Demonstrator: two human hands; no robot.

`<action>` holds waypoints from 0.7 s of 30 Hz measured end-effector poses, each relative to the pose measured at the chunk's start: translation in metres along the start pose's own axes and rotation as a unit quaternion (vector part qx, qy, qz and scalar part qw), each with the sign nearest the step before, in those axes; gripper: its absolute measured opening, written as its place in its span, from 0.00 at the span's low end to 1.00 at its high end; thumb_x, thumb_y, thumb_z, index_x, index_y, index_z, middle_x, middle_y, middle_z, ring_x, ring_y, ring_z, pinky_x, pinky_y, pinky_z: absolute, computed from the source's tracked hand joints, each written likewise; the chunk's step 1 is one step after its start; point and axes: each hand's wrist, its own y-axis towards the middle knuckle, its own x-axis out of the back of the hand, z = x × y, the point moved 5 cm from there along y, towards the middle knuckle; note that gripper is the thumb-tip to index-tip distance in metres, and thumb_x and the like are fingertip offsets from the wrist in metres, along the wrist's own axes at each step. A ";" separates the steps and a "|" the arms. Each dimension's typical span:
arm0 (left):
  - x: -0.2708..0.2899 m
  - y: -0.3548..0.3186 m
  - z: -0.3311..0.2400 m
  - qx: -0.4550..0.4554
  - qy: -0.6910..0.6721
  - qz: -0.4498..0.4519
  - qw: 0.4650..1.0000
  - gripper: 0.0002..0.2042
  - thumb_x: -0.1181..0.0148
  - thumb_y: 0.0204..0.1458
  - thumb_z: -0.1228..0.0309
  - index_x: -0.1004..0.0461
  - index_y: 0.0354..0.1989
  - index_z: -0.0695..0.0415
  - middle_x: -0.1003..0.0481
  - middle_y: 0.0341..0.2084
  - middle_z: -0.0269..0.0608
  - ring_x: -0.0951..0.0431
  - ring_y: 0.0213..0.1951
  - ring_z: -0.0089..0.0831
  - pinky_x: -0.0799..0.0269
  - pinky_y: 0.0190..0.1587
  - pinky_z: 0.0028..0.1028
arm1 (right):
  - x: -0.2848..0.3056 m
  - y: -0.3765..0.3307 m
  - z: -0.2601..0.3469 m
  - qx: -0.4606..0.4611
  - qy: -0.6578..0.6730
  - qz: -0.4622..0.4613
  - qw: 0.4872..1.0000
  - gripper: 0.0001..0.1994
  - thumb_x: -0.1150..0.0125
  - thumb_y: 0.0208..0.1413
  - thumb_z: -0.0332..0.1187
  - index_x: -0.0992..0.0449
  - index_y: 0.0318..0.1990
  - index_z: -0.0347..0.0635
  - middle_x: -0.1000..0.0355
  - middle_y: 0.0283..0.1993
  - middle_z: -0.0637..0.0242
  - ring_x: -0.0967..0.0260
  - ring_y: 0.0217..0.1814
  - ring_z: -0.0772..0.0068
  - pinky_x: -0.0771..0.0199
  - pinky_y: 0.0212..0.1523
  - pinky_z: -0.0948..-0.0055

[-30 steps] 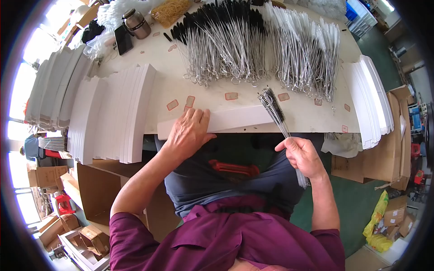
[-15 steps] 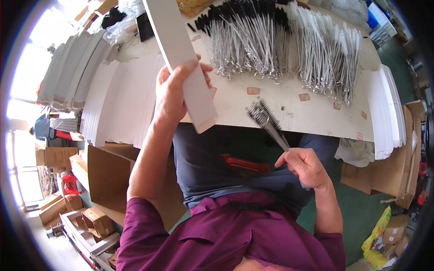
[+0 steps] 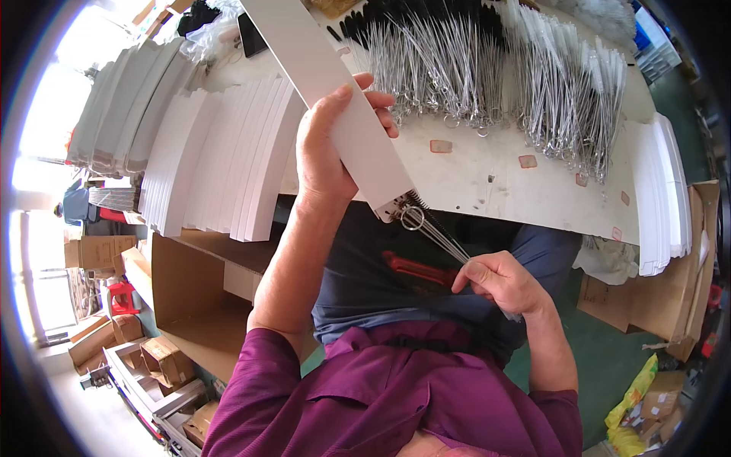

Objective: The person is bundling industrial brushes and packing them into cardboard boxes.

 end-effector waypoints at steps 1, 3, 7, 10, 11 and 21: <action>-0.001 0.000 0.001 -0.003 -0.009 0.004 1.000 0.25 0.45 0.63 0.58 0.30 0.58 0.69 0.22 0.38 0.56 0.24 0.34 0.38 0.25 0.38 0.39 | 0.001 0.000 -0.001 -0.011 0.013 0.000 1.000 0.22 0.48 0.75 0.44 0.17 0.37 0.34 0.40 0.22 0.79 0.48 0.25 0.86 0.46 0.27 0.78; 0.000 -0.003 0.004 -0.007 -0.015 -0.001 1.000 0.25 0.44 0.62 0.59 0.31 0.57 0.70 0.22 0.37 0.56 0.22 0.33 0.39 0.24 0.38 0.39 | 0.005 0.003 -0.003 -0.002 0.006 -0.003 1.000 0.22 0.48 0.74 0.44 0.17 0.37 0.34 0.40 0.22 0.79 0.48 0.26 0.86 0.45 0.27 0.78; 0.001 -0.013 0.015 -0.019 -0.021 -0.020 0.999 0.25 0.45 0.62 0.58 0.32 0.56 0.71 0.21 0.35 0.56 0.20 0.31 0.40 0.22 0.38 0.40 | 0.005 0.006 -0.002 0.014 -0.036 -0.044 0.998 0.22 0.47 0.74 0.44 0.17 0.36 0.34 0.38 0.22 0.77 0.45 0.26 0.85 0.43 0.28 0.77; 0.001 -0.018 0.022 -0.024 -0.003 -0.045 0.999 0.25 0.46 0.64 0.57 0.32 0.56 0.71 0.21 0.36 0.56 0.20 0.31 0.40 0.22 0.39 0.40 | 0.000 0.008 0.002 0.020 -0.044 -0.065 0.997 0.21 0.46 0.74 0.43 0.18 0.35 0.34 0.37 0.23 0.76 0.44 0.27 0.84 0.42 0.29 0.77; 0.000 -0.021 0.024 -0.023 -0.004 -0.044 0.999 0.25 0.46 0.64 0.57 0.32 0.56 0.71 0.21 0.36 0.56 0.20 0.31 0.40 0.22 0.39 0.40 | -0.001 0.010 0.003 0.019 -0.044 -0.067 0.997 0.21 0.46 0.74 0.43 0.18 0.35 0.34 0.37 0.23 0.76 0.44 0.27 0.84 0.42 0.29 0.77; -0.007 -0.065 0.071 0.006 -0.001 -0.010 1.000 0.24 0.56 0.70 0.51 0.30 0.53 0.63 0.20 0.42 0.59 0.20 0.47 0.48 0.27 0.58 0.45 | 0.011 0.047 0.012 0.074 0.096 -0.156 0.980 0.24 0.36 0.68 0.43 0.33 0.63 0.37 0.24 0.38 0.69 0.41 0.22 0.90 0.43 0.21 0.84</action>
